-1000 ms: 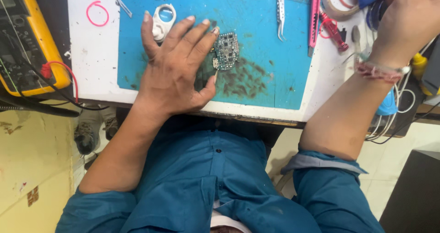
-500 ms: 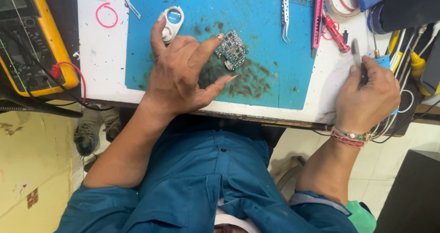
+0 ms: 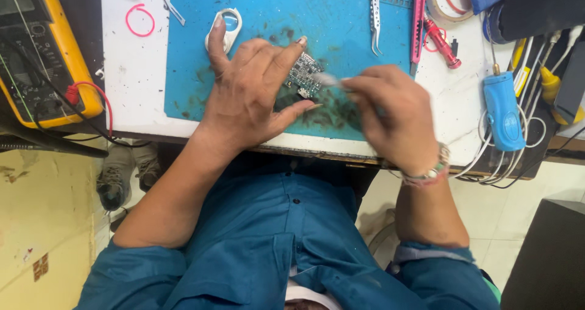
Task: The person uses a green-handled screwdriver to work on a small circuit board, then switches to tweezers to manipulate components. They use a hot air gun to heat the board and apply a liquid from a syringe, continuing to adjust parts with the tweezers.
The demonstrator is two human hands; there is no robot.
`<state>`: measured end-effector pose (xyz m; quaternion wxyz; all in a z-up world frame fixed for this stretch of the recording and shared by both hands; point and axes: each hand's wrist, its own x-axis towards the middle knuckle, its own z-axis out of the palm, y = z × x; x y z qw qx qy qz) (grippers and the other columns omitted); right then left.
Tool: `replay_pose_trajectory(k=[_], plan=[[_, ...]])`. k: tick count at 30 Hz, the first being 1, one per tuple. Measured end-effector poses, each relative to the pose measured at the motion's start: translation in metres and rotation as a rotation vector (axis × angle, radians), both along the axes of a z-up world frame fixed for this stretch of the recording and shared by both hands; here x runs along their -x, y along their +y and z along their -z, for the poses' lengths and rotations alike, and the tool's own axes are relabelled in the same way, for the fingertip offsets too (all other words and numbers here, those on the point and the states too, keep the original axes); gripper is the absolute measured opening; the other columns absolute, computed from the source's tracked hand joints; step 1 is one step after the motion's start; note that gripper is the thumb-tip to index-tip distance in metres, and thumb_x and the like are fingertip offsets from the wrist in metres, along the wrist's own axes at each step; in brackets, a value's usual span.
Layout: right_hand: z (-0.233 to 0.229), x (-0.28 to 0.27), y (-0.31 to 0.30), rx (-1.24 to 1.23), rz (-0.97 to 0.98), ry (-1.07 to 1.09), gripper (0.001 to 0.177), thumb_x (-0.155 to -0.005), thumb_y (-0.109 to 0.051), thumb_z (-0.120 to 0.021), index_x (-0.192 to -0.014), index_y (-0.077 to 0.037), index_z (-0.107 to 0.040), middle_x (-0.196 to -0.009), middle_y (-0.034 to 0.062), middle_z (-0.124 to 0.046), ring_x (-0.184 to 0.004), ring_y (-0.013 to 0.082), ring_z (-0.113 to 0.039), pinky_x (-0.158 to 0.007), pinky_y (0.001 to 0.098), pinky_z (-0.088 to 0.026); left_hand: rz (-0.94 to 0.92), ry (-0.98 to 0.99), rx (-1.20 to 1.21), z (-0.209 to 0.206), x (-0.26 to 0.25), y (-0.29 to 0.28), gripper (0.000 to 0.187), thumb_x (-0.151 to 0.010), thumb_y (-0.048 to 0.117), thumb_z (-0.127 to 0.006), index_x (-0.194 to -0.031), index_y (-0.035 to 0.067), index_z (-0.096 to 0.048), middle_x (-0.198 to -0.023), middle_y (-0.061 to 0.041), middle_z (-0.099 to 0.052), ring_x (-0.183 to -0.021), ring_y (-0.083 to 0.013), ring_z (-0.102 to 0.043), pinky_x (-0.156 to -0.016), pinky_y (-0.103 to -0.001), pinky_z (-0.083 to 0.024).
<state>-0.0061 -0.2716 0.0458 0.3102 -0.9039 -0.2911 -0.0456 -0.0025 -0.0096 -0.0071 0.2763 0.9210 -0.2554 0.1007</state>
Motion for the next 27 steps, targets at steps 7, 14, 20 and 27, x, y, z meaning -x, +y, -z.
replay_pose_trajectory(k=[7,14,20,27], plan=[[0.002,-0.01,0.038,0.206,-0.044,-0.106,0.032,-0.088,-0.003,-0.075,-0.117,-0.015,-0.077,-0.099,0.0047,-0.067,-0.089,0.0268,-0.062,-0.075,0.0378,-0.049,0.003,-0.022,0.045,0.005,-0.001,0.0,0.094,-0.093,0.048,-0.083,-0.162,0.007,-0.034,-0.12,-0.009,-0.069,-0.132,-0.0294,-0.055,-0.124,-0.066,0.0],[0.008,-0.001,0.047,0.205,0.033,-0.13,0.034,-0.088,-0.003,-0.076,-0.119,-0.017,-0.077,-0.101,0.0027,-0.068,-0.088,0.0254,-0.062,-0.075,0.0379,-0.049,0.003,0.022,0.073,0.005,-0.003,0.002,0.096,-0.09,0.047,-0.085,-0.163,0.01,-0.036,-0.114,-0.007,-0.07,-0.13,-0.029,-0.055,-0.123,-0.066,0.0],[0.005,-0.001,0.046,0.225,0.045,-0.076,0.036,-0.085,-0.002,-0.075,-0.117,-0.017,-0.078,-0.099,0.0038,-0.068,-0.088,0.0261,-0.063,-0.074,0.0384,-0.049,-0.004,0.05,0.067,-0.002,-0.006,0.001,0.091,-0.089,0.048,-0.084,-0.161,0.013,-0.04,-0.111,-0.003,-0.071,-0.122,-0.0264,-0.057,-0.123,-0.066,-0.001],[0.004,-0.001,0.05,0.215,0.023,-0.066,0.036,-0.084,-0.001,-0.076,-0.116,-0.017,-0.078,-0.1,0.0043,-0.069,-0.088,0.0272,-0.064,-0.075,0.0392,-0.049,0.003,0.03,0.039,-0.001,-0.004,0.001,0.092,-0.091,0.047,-0.085,-0.163,0.012,-0.039,-0.115,-0.004,-0.07,-0.118,-0.0281,-0.055,-0.123,-0.065,-0.003]])
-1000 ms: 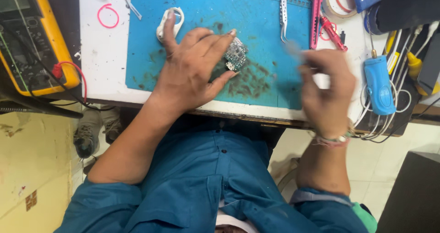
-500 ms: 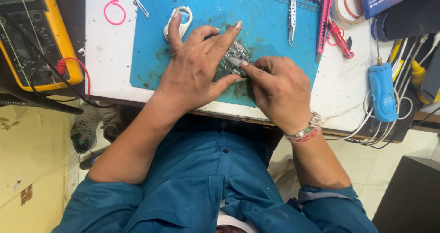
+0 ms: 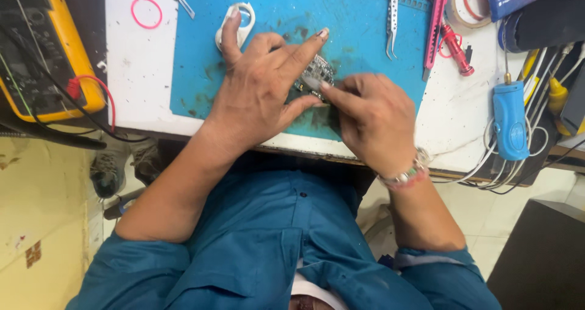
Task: The person uses a green-handled screwdriver to work on a small circuit board, then switches to tweezers to manipulate components. They use a hot air gun to heat the board and apply a liquid from a syringe, continuing to adjust parts with the tweezers.
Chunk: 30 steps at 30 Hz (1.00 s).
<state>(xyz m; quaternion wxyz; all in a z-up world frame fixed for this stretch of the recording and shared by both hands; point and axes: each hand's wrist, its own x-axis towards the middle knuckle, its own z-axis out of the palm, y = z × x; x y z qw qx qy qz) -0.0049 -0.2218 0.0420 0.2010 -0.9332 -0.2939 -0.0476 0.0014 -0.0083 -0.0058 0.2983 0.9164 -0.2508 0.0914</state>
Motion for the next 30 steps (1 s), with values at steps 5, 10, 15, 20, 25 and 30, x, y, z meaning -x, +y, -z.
replay_pose_trajectory(k=[5,10,15,20,25,30], plan=[[0.002,-0.002,0.005,-0.019,0.025,-0.026,0.038,-0.083,-0.001,-0.075,-0.118,-0.017,-0.078,-0.104,0.0047,-0.07,-0.091,0.0267,-0.065,-0.077,0.0389,-0.051,0.006,0.011,0.017,-0.002,-0.002,0.0,0.092,-0.089,0.046,-0.084,-0.162,0.012,-0.04,-0.117,-0.003,-0.07,-0.118,-0.0265,-0.054,-0.123,-0.065,-0.004],[-0.002,0.001,0.002,0.01,0.051,0.005,0.038,-0.083,-0.001,-0.075,-0.117,-0.017,-0.079,-0.101,0.0045,-0.069,-0.089,0.0268,-0.065,-0.075,0.0388,-0.049,0.003,0.028,-0.002,-0.002,-0.002,0.0,0.091,-0.09,0.048,-0.084,-0.162,0.014,-0.04,-0.114,-0.003,-0.07,-0.119,-0.0268,-0.054,-0.123,-0.064,-0.004],[0.001,0.001,0.004,-0.009,0.038,-0.011,0.038,-0.083,-0.001,-0.075,-0.118,-0.016,-0.077,-0.105,0.0046,-0.07,-0.094,0.0273,-0.065,-0.079,0.0392,-0.05,0.018,0.034,0.016,-0.002,0.0,0.0,0.091,-0.09,0.047,-0.083,-0.163,0.012,-0.04,-0.119,-0.004,-0.07,-0.12,-0.0269,-0.054,-0.124,-0.064,-0.003],[-0.002,-0.004,-0.003,0.018,0.023,0.048,0.036,-0.083,-0.001,-0.074,-0.115,-0.017,-0.078,-0.101,0.0041,-0.07,-0.089,0.0261,-0.065,-0.074,0.0387,-0.048,0.0,0.033,-0.001,-0.006,-0.005,0.001,0.091,-0.09,0.048,-0.083,-0.161,0.009,-0.04,-0.114,-0.004,-0.069,-0.117,-0.0278,-0.054,-0.121,-0.065,-0.003],[-0.001,-0.001,0.0,0.027,0.037,0.026,0.036,-0.082,-0.002,-0.075,-0.115,-0.016,-0.078,-0.1,0.0046,-0.069,-0.088,0.0273,-0.065,-0.074,0.0404,-0.048,0.0,0.045,-0.02,-0.004,-0.001,-0.001,0.09,-0.089,0.047,-0.082,-0.161,0.011,-0.042,-0.112,-0.003,-0.069,-0.12,-0.0259,-0.056,-0.123,-0.064,-0.003],[-0.007,-0.007,-0.002,0.028,0.028,0.064,0.039,-0.079,-0.002,-0.072,-0.115,-0.017,-0.078,-0.099,0.0044,-0.069,-0.088,0.0265,-0.066,-0.073,0.04,-0.048,-0.002,0.029,0.004,-0.01,-0.008,0.0,0.089,-0.09,0.049,-0.082,-0.16,0.01,-0.042,-0.109,-0.003,-0.069,-0.118,-0.0271,-0.056,-0.122,-0.064,-0.002]])
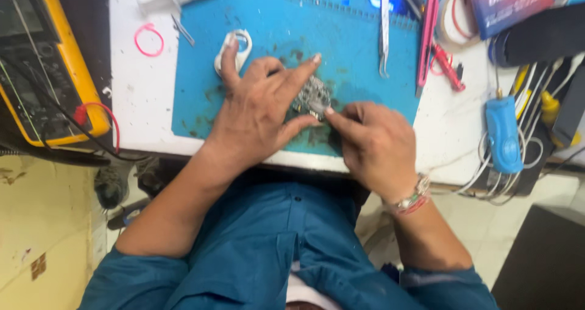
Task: The person uses a green-handled screwdriver to work on a small circuit board, then switches to tweezers to manipulate components. They use a hot air gun to heat the board and apply a liquid from a syringe, continuing to adjust parts with the tweezers.
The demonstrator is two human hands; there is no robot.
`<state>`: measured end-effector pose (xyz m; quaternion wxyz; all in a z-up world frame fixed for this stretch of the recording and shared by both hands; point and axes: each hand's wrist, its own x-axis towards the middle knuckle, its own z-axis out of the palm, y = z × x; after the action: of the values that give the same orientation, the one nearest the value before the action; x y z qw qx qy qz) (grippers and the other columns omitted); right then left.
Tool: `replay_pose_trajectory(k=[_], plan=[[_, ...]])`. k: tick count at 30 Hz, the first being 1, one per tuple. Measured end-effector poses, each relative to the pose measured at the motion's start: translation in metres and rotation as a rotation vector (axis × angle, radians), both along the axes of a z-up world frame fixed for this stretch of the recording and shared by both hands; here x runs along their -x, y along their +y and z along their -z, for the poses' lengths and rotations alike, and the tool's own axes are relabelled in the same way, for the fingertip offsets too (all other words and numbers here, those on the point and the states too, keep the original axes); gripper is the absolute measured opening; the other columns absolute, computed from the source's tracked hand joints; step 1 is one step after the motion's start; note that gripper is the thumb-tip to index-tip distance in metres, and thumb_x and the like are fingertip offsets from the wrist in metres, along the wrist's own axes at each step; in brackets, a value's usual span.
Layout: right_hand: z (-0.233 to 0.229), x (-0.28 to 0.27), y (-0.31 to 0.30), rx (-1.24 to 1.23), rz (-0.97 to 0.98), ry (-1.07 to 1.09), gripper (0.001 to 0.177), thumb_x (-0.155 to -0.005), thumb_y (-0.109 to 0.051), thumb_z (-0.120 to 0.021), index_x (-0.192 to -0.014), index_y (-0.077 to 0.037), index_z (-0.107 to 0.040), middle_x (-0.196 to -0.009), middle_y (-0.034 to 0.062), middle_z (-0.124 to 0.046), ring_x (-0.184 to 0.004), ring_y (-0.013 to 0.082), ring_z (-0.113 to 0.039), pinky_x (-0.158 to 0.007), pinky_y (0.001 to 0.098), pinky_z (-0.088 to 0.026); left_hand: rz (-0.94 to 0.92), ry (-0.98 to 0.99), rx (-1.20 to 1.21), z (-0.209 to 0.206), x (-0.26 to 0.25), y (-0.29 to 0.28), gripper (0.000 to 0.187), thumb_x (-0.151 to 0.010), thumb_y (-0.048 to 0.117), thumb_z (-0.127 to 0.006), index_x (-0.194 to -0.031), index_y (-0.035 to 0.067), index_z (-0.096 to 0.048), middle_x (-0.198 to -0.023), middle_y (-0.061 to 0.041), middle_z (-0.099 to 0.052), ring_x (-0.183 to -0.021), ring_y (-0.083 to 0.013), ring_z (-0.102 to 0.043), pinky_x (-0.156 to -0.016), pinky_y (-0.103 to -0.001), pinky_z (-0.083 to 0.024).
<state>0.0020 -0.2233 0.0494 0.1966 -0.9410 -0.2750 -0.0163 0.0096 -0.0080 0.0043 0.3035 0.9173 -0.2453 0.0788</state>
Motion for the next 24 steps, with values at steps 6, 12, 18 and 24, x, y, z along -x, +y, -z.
replay_pose_trajectory(k=[6,12,18,24], plan=[[0.013,0.01,-0.004,-0.059,-0.019,-0.023,0.036,-0.088,-0.002,-0.074,-0.12,-0.016,-0.076,-0.106,0.0039,-0.07,-0.093,0.0269,-0.066,-0.078,0.0407,-0.05,-0.001,0.015,0.008,0.009,0.008,-0.001,0.088,-0.091,0.046,-0.082,-0.162,0.012,-0.042,-0.117,-0.003,-0.07,-0.122,-0.026,-0.056,-0.123,-0.063,-0.002],[0.002,0.001,0.006,-0.045,0.022,-0.025,0.041,-0.079,-0.001,-0.072,-0.117,-0.016,-0.078,-0.1,0.0051,-0.07,-0.088,0.028,-0.065,-0.073,0.04,-0.05,0.003,0.053,0.007,0.003,0.002,-0.002,0.089,-0.088,0.047,-0.083,-0.159,0.011,-0.044,-0.11,-0.002,-0.07,-0.12,-0.0261,-0.057,-0.122,-0.064,-0.001],[-0.003,0.006,0.002,-0.005,0.005,0.013,0.037,-0.083,-0.001,-0.075,-0.117,-0.016,-0.078,-0.095,0.0052,-0.068,-0.086,0.027,-0.065,-0.071,0.0402,-0.048,0.007,-0.001,0.018,0.002,0.002,-0.001,0.087,-0.091,0.048,-0.083,-0.159,0.011,-0.044,-0.117,-0.004,-0.071,-0.122,-0.0268,-0.055,-0.122,-0.064,-0.001],[0.009,0.008,0.009,-0.098,0.032,-0.046,0.034,-0.086,-0.002,-0.075,-0.117,-0.016,-0.077,-0.104,0.0051,-0.071,-0.091,0.0272,-0.066,-0.076,0.0391,-0.051,0.002,0.016,-0.018,0.007,0.009,-0.002,0.089,-0.09,0.046,-0.083,-0.16,0.011,-0.044,-0.117,-0.006,-0.07,-0.124,-0.0277,-0.055,-0.122,-0.064,-0.003]])
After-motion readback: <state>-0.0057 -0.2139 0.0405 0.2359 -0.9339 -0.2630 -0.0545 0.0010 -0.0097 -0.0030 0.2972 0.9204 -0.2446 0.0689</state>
